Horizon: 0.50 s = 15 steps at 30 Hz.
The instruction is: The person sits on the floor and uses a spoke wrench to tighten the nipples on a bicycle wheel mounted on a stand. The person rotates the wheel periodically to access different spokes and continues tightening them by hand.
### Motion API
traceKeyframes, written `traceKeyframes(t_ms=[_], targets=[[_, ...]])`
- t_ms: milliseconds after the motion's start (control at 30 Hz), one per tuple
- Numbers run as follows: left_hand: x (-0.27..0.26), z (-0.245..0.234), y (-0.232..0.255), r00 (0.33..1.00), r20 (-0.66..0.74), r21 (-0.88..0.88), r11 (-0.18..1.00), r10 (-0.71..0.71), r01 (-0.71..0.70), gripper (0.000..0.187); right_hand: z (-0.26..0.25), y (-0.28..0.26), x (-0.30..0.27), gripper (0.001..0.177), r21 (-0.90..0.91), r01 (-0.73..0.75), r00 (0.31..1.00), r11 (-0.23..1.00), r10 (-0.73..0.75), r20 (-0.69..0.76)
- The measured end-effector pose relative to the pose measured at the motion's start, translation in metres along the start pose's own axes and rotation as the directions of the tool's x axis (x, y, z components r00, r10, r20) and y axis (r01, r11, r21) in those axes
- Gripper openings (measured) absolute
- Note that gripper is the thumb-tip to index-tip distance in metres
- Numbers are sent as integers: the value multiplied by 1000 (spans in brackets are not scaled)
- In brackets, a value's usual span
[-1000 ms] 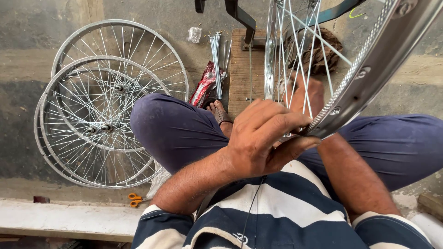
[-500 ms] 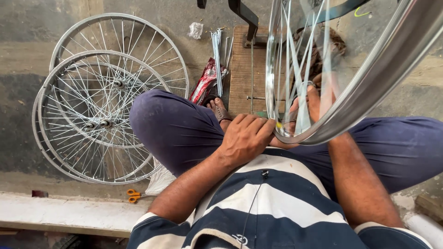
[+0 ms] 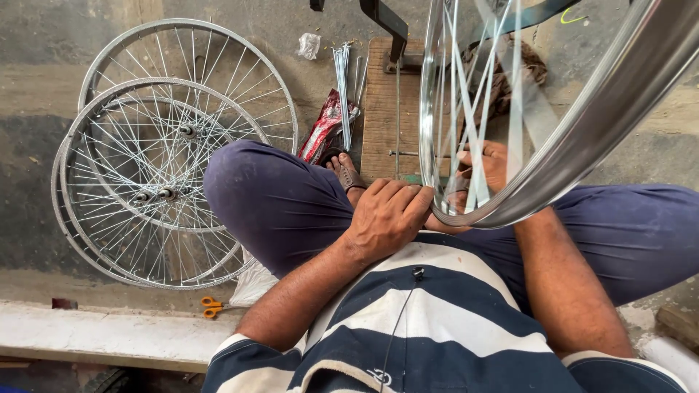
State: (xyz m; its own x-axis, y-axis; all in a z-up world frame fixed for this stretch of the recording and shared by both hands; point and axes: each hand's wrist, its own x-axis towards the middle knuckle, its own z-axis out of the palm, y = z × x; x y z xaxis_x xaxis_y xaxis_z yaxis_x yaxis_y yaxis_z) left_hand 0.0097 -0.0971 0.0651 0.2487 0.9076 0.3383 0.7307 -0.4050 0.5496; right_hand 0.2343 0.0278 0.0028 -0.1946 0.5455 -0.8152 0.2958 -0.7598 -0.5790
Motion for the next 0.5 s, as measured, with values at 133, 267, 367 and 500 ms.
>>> traceKeyframes(t_ms=[133,267,367,500], targets=[[-1,1,0,1000,5,1,1000,-5,5,30,-1,6,7,41,-121,-84,996,989,81,-35],[-2,2,0,1000,12,-2,1000,-14,14,28,-8,24,24,46,-251,82,996,965,-90,-23],[-2,3,1,1000,6,1,1000,-8,8,28,-16,41,37,54,-344,117,988,931,-144,-51],[-3,4,1,1000,0,-1,1000,0,0,29,-25,51,50,61,-386,49,993,921,-86,-80]])
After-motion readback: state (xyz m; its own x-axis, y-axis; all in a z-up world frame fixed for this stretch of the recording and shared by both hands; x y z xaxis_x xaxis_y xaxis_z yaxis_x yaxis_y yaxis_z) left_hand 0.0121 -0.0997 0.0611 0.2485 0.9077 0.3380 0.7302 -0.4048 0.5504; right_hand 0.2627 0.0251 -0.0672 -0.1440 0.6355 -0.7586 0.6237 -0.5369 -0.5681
